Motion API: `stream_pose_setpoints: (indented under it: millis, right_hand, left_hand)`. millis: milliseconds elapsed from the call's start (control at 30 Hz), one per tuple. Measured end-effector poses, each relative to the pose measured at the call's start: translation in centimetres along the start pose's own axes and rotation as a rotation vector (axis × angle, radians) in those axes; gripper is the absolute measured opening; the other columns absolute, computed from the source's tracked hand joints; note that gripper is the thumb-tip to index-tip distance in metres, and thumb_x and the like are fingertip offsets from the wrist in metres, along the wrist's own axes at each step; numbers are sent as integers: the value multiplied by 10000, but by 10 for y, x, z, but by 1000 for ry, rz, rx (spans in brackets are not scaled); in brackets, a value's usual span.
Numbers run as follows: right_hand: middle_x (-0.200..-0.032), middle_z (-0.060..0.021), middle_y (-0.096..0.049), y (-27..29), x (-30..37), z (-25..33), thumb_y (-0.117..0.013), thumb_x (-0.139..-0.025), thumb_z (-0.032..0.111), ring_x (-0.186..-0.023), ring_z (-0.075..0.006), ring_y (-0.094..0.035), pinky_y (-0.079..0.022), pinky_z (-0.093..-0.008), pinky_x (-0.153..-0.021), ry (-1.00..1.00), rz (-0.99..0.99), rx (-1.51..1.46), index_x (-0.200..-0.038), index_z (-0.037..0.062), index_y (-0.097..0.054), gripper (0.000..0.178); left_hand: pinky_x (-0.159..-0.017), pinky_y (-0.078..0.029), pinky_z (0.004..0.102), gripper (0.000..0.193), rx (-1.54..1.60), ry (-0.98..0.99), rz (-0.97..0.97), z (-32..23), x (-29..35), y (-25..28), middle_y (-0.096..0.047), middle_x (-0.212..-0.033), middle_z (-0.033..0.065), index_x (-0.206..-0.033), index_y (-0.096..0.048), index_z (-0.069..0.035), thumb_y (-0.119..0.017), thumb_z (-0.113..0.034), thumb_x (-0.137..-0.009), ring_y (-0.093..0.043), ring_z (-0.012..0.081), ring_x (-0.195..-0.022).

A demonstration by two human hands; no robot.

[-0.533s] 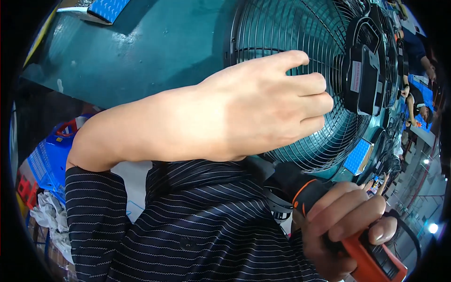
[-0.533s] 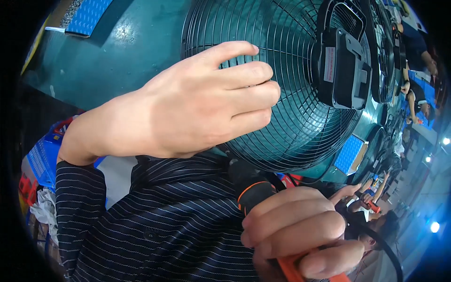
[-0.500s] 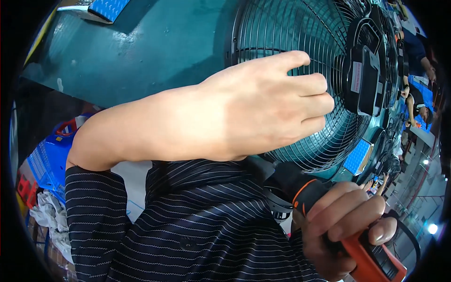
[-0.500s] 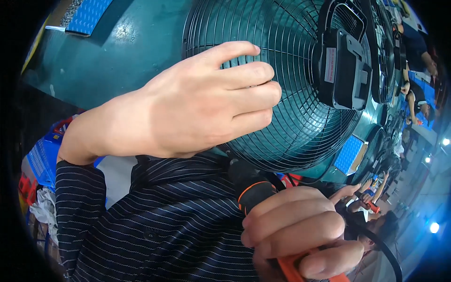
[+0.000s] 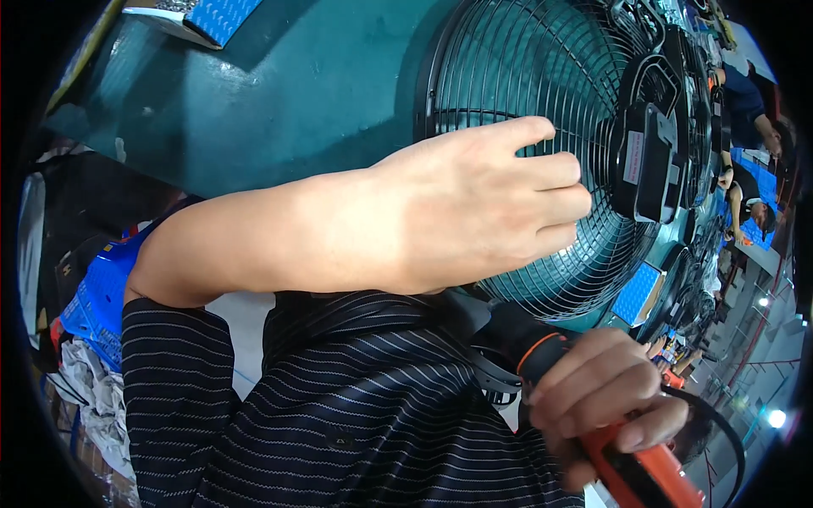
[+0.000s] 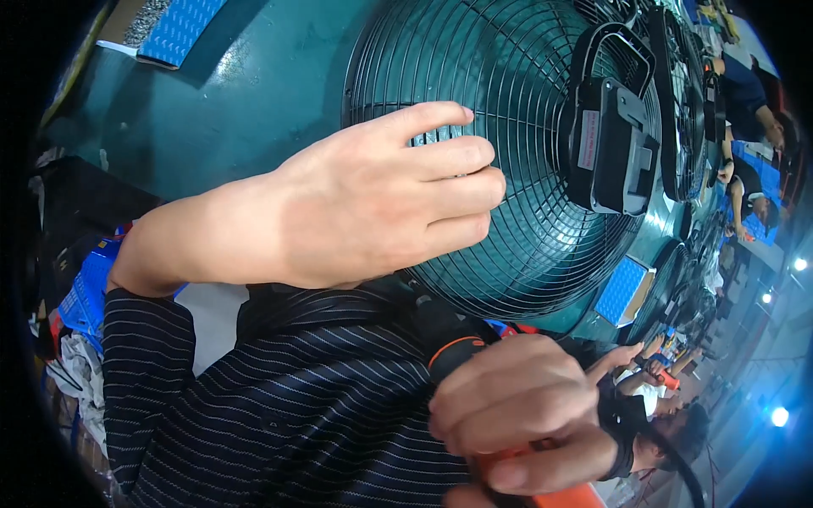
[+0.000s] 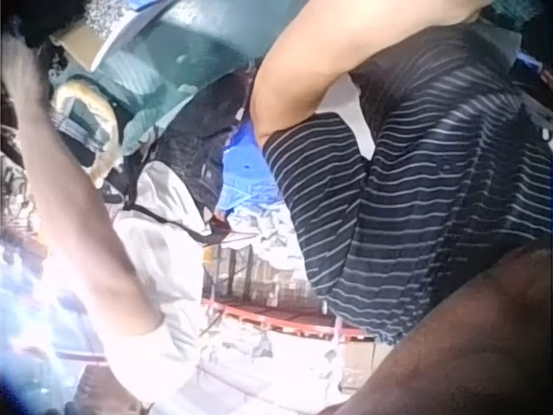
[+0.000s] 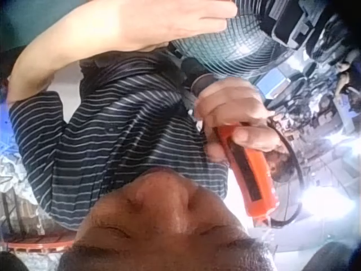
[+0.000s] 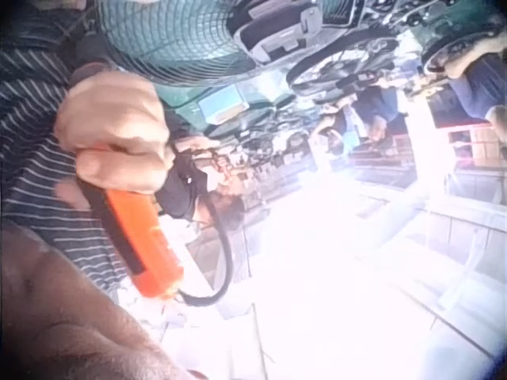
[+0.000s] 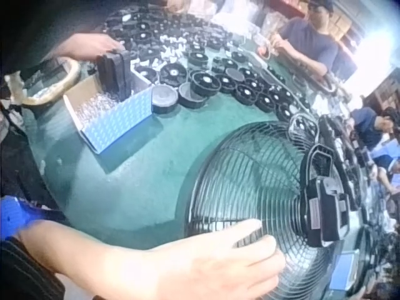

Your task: Assembling fan grills and housings using an electric screwdriver.

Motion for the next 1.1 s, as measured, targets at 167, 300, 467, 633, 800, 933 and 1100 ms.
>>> stream_pose_setpoints:
  millis: [167, 300, 467, 633, 800, 933, 1100]
  right_hand:
    - [-763, -83, -630, 16, 4, 11, -845, -765, 118, -558, -195, -650, -571, -290, -523, -86, 135, -183, -1185, 45, -499, 550]
    - [-858, -85, -569, 86, 49, 48, -753, -863, 183, -564, -151, -582, -523, -291, -522, -58, -439, -307, -1152, -3, -481, 439]
    - [-1306, -304, -510, 162, 150, 62, -519, -1005, 227, -618, -139, -576, -482, -243, -556, -323, -1065, 2, -1226, -19, -486, 332]
    - [-1350, -327, -503, 157, 217, 26, -647, -913, 122, -749, -272, -714, -556, -298, -539, -672, -1140, 146, -1127, -38, -536, 290]
    - [-814, -164, -665, 139, 225, 5, -687, -870, 98, -597, -227, -651, -528, -316, -551, -646, -1065, -74, -1080, -32, -572, 272]
    - [-597, -84, -560, 196, 200, -8, -660, -920, 240, -508, -183, -569, -485, -309, -520, -655, -1083, -100, -1070, 24, -578, 275]
    - [-922, -65, -633, 279, 164, -39, -675, -934, 280, -654, -158, -620, -525, -282, -549, -644, -1008, -236, -1042, 37, -580, 282]
  left_hand:
    - [-1070, -380, 388, 380, 67, -6, 80, -1, 5, 10, -569, -1074, 54, -990, -623, -54, -757, -242, -689, -522, 217, -1139]
    - [-1123, -326, 444, 725, 213, 85, 66, 15, 15, 28, -486, -1345, 155, -1211, -566, -37, -855, -362, -631, -441, 340, -1305]
    - [-1111, -333, 379, 735, 519, 816, -368, 104, 32, 28, -508, -1379, 177, -1383, -455, 6, -752, -403, -849, -473, 286, -1292]
    - [-1115, -328, 331, 804, 669, 906, -400, 128, 19, 3, -485, -1417, 188, -1456, -352, 56, -733, -352, -877, -457, 231, -1317]
    - [-1098, -353, 328, 762, 810, 939, -419, 117, 17, 0, -480, -1423, 189, -1486, -279, 87, -678, -217, -913, -484, 229, -1280]
    - [-1130, -310, 351, 808, 685, 1023, -528, 75, 38, -5, -410, -1483, 223, -1492, -241, 97, -681, -259, -915, -420, 268, -1347]
    - [-1194, -186, 425, 858, 844, 941, -608, -1, 74, -26, -194, -1581, 221, -1521, -145, 68, -696, -81, -881, -206, 286, -1470]
Point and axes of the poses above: each hand's wrist, its own x-axis away from the middle knuckle, its own y-axis out of the back of the hand, z = x × y, the point moved 8 cm from there along -x, towards the middle knuckle
